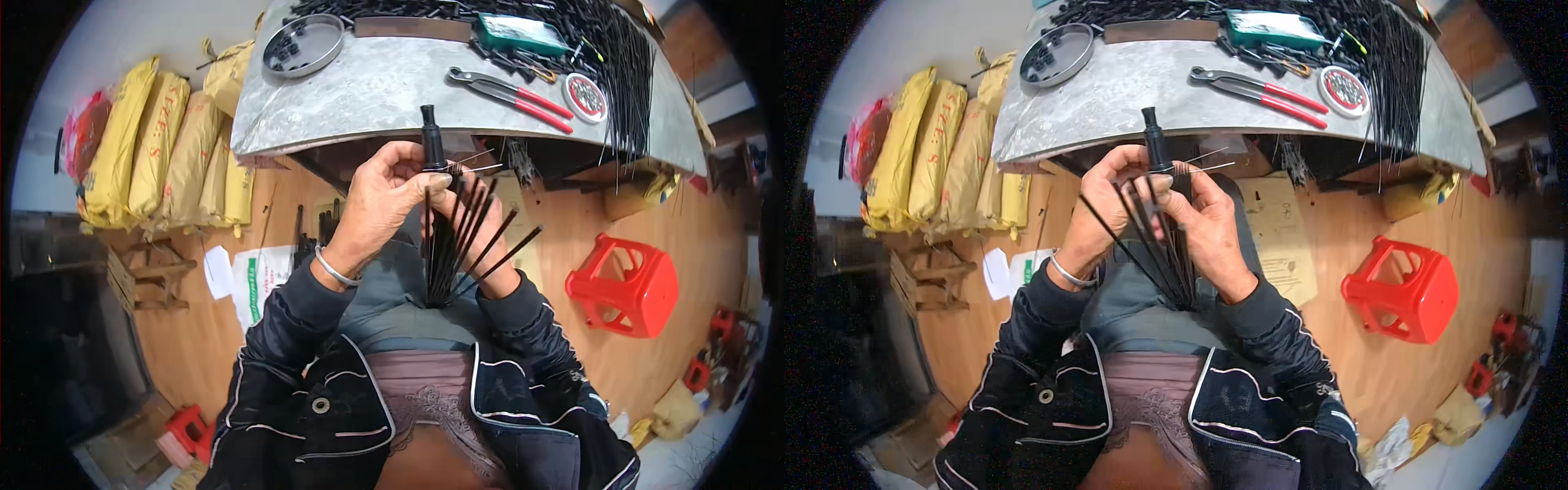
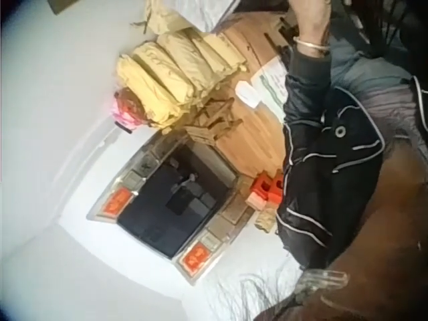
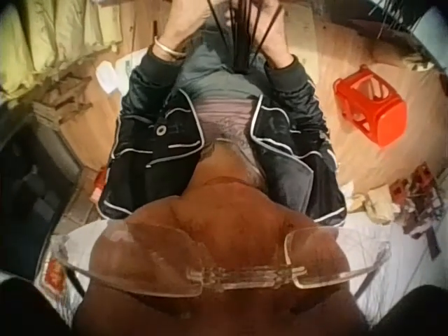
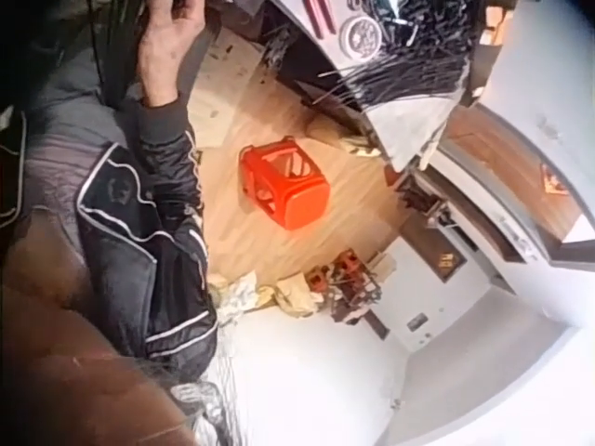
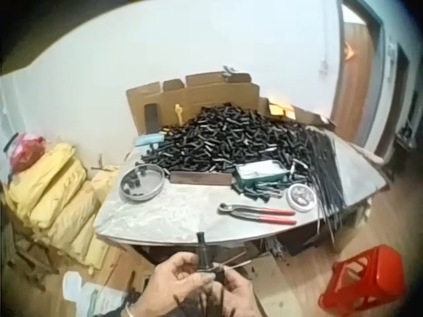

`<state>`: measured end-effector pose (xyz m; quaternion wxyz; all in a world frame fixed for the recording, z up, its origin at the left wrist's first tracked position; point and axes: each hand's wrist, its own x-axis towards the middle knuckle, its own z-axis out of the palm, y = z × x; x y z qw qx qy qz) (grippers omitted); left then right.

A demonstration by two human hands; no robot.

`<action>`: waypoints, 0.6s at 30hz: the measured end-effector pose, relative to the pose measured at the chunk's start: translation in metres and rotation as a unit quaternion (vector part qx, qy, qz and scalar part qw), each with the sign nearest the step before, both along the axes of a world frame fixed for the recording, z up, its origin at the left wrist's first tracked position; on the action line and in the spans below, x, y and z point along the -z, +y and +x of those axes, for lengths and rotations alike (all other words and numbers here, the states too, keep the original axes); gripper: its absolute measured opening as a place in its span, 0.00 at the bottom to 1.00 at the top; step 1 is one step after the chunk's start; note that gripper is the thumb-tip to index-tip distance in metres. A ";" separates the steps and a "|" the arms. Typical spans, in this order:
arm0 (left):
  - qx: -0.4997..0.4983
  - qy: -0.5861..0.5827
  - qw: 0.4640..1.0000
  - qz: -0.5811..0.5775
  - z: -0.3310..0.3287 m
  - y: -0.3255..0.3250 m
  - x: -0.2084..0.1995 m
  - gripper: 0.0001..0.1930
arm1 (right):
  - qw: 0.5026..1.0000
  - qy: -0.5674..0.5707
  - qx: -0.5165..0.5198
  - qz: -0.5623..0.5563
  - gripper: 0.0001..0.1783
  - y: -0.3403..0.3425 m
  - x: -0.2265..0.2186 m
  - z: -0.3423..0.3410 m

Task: Assembling black plastic components by inserting long rods into a central connector hub at a workbench.

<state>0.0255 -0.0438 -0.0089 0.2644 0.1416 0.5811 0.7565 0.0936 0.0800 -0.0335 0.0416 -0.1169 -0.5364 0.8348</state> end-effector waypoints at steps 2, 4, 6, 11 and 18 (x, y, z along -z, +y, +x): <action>0.017 -0.067 0.997 -0.042 -0.002 -0.001 -0.007 0.18 | 1.000 -0.003 0.020 0.018 0.12 0.000 0.005 0.000; 0.003 -0.012 0.997 -0.071 -0.001 0.002 -0.004 0.18 | 0.986 0.078 0.066 0.128 0.15 0.000 0.008 0.004; -0.033 0.082 0.990 -0.111 0.001 0.004 -0.002 0.18 | 0.972 0.104 0.096 0.188 0.18 0.007 0.006 0.005; -0.025 0.021 0.999 -0.015 0.005 0.010 0.002 0.19 | 0.908 0.054 0.004 0.415 0.18 0.031 0.005 0.004; -0.058 0.083 0.994 -0.037 0.007 0.015 0.014 0.21 | 0.986 0.043 -0.132 0.097 0.14 0.049 0.012 -0.001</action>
